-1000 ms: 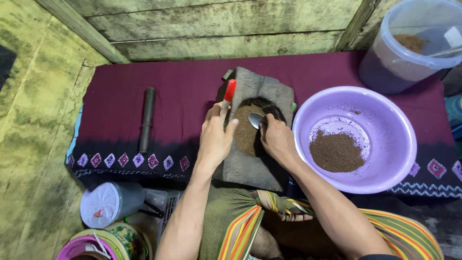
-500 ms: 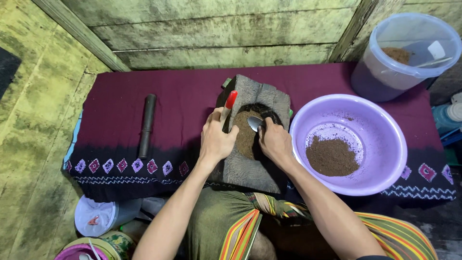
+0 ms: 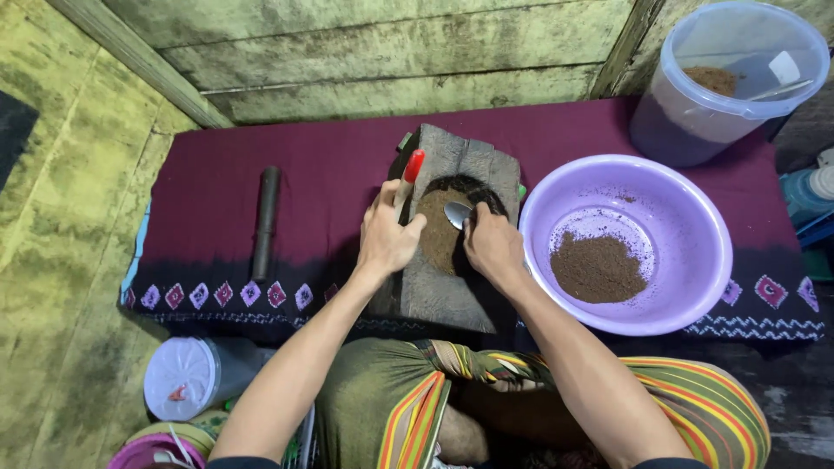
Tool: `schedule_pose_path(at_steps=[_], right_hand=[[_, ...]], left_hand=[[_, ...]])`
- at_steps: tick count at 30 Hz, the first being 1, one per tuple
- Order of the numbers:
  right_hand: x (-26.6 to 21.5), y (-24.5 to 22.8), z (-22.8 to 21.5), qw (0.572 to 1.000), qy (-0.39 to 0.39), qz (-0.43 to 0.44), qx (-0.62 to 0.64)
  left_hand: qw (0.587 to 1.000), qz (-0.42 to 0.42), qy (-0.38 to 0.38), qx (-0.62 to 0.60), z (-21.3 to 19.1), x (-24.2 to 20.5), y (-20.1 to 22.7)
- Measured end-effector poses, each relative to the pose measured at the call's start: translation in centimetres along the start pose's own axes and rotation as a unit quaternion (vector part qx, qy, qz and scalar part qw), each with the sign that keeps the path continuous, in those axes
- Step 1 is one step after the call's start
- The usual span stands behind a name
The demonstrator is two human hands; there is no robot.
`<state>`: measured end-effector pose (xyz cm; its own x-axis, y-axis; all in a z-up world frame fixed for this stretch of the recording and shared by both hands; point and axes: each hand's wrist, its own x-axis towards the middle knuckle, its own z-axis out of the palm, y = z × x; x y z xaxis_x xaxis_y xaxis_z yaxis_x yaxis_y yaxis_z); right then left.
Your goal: Transferring ground material from a stone mortar to a bowl using a spoon and a brush
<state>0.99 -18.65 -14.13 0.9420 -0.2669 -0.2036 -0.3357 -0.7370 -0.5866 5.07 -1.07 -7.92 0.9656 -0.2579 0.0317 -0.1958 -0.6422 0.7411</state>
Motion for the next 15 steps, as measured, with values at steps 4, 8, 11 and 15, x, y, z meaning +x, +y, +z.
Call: schedule_pose_path(at_steps=[4,8,11,15], right_hand=[[0.5,0.4,0.3,1.000,0.001,0.008,-0.009],[1.1,1.1,0.7,1.000,0.011,0.021,-0.007],[1.4,1.3,0.5,0.999,0.020,0.029,0.008],[1.4,1.9,0.7,0.999,0.028,0.022,0.030]], left_hand=[[1.000,-0.009,0.005,0.006,0.6,0.0,-0.3],[0.999,-0.030,0.007,0.010,1.5,0.2,-0.3],[1.000,-0.023,-0.001,0.011,1.3,0.2,0.7],[0.999,-0.040,-0.004,0.022,1.5,0.2,0.1]])
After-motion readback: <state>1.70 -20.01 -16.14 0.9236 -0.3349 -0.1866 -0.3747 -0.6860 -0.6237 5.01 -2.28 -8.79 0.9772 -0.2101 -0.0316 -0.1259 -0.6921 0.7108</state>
